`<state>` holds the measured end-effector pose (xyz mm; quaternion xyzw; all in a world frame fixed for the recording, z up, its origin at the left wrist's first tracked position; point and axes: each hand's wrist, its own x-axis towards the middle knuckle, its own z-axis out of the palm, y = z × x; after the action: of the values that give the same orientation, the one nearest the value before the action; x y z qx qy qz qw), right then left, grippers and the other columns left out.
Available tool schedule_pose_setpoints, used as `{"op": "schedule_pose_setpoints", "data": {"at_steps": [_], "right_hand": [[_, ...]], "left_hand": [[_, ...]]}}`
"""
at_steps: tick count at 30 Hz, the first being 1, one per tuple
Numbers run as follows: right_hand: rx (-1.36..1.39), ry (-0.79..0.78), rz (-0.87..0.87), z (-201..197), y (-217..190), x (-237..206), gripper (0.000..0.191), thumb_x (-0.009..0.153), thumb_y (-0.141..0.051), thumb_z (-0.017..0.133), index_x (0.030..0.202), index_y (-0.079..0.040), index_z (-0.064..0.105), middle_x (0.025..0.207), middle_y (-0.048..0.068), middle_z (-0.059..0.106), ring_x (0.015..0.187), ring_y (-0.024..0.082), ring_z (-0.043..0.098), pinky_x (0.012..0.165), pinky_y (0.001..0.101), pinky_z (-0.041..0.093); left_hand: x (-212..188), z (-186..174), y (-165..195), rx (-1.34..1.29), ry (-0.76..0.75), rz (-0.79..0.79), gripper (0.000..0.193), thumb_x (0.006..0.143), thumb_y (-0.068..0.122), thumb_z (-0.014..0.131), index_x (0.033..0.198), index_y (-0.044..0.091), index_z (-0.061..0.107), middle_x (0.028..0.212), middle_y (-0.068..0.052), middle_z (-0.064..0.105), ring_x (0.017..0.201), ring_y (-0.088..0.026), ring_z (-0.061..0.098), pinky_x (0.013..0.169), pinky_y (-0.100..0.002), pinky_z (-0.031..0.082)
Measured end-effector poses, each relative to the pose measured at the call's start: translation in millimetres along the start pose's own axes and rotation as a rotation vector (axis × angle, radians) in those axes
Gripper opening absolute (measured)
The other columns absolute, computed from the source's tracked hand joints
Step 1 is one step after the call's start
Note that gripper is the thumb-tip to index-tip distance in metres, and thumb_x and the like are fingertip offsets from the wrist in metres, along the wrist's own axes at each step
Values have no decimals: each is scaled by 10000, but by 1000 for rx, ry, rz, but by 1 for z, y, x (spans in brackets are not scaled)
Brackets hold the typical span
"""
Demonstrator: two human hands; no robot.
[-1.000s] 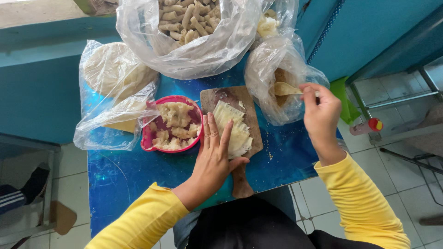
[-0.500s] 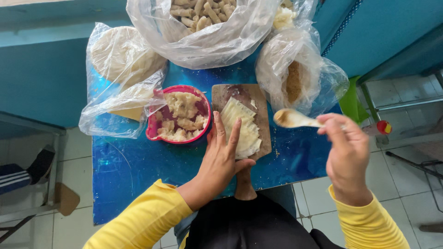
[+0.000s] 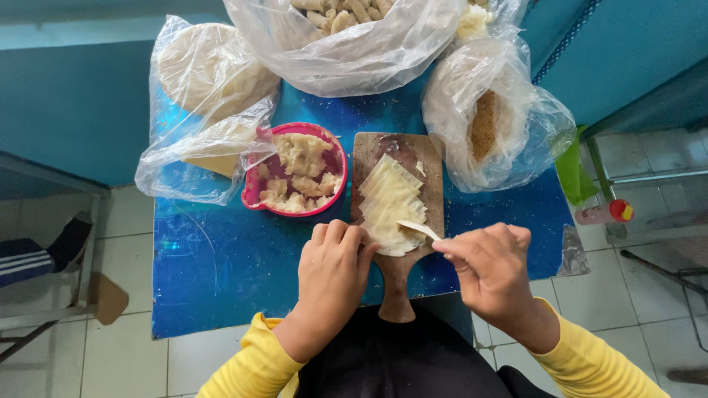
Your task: The person tears pieces from a stack of thin dough sheets and layers them on a small wooden board, spoons brown powder from a plastic bag over the sheets, adds a crumbly filling from a pink bowl, folds and rolls the sheets by hand, and places the finished rolls into a large plastic bag with other completed rolls.
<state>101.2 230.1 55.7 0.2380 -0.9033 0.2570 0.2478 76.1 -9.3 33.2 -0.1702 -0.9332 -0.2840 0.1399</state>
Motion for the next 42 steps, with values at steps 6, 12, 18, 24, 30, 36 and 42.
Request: {"op": "schedule_pose_setpoints", "data": {"at_steps": [6, 12, 18, 24, 30, 36, 42], "right_hand": [[-57, -24, -150, 0, -7, 5, 278, 859, -69, 748, 1121, -162, 734, 953, -71, 679, 862, 139, 568, 886, 378, 297], [-11, 2, -119, -10, 6, -2, 246, 883, -35, 718, 1100, -147, 741, 908, -87, 673, 865, 134, 576, 879, 378, 283], [-265, 243, 173, -20, 48, 17, 131, 1141, -55, 621, 1176, -124, 728, 1043, 6, 700, 945, 199, 533, 943, 338, 344], [-276, 151, 284, -6, 68, 46, 369, 980, -165, 671, 1307, 5, 654, 1046, 103, 605, 998, 312, 528, 895, 422, 350], [-341, 29, 262, 11, 33, 23, 159, 883, -269, 805, 1011, -199, 741, 1034, -7, 648, 984, 275, 542, 863, 445, 350], [-71, -186, 349, 42, 23, 17, 125, 788, -255, 814, 853, -190, 730, 927, -37, 666, 908, 225, 567, 775, 391, 368], [86, -109, 284, 50, 18, 16, 120, 814, -154, 788, 894, -152, 697, 905, -57, 699, 855, 178, 615, 788, 348, 380]], "left_hand": [[0, 3, 0, -26, -2, -12, 141, 869, 205, 721, 883, 110, 617, 861, -71, 576, 850, -302, 565, 702, -417, 456], [0, 9, 4, -125, 27, 11, 110, 897, 129, 678, 925, 79, 585, 893, -94, 584, 841, -315, 570, 722, -418, 474], [-2, 16, 14, -366, 40, -82, 184, 921, 73, 660, 1075, 35, 567, 952, -137, 635, 887, -350, 645, 742, -431, 524], [-1, 28, 19, -404, 119, -17, 252, 937, 54, 661, 1179, 37, 593, 1015, -151, 678, 917, -352, 657, 780, -430, 541], [1, 36, 13, -436, 74, -7, 333, 932, -36, 572, 1254, 40, 613, 1027, -134, 716, 944, -338, 668, 821, -413, 550], [5, 37, 14, -297, 94, -13, 342, 868, 36, 696, 1200, 66, 625, 1088, -108, 707, 991, -326, 628, 866, -398, 524], [7, 33, 10, -238, 116, -73, 387, 839, 98, 754, 1201, 69, 619, 1149, -123, 639, 1023, -339, 583, 877, -414, 488]]}}
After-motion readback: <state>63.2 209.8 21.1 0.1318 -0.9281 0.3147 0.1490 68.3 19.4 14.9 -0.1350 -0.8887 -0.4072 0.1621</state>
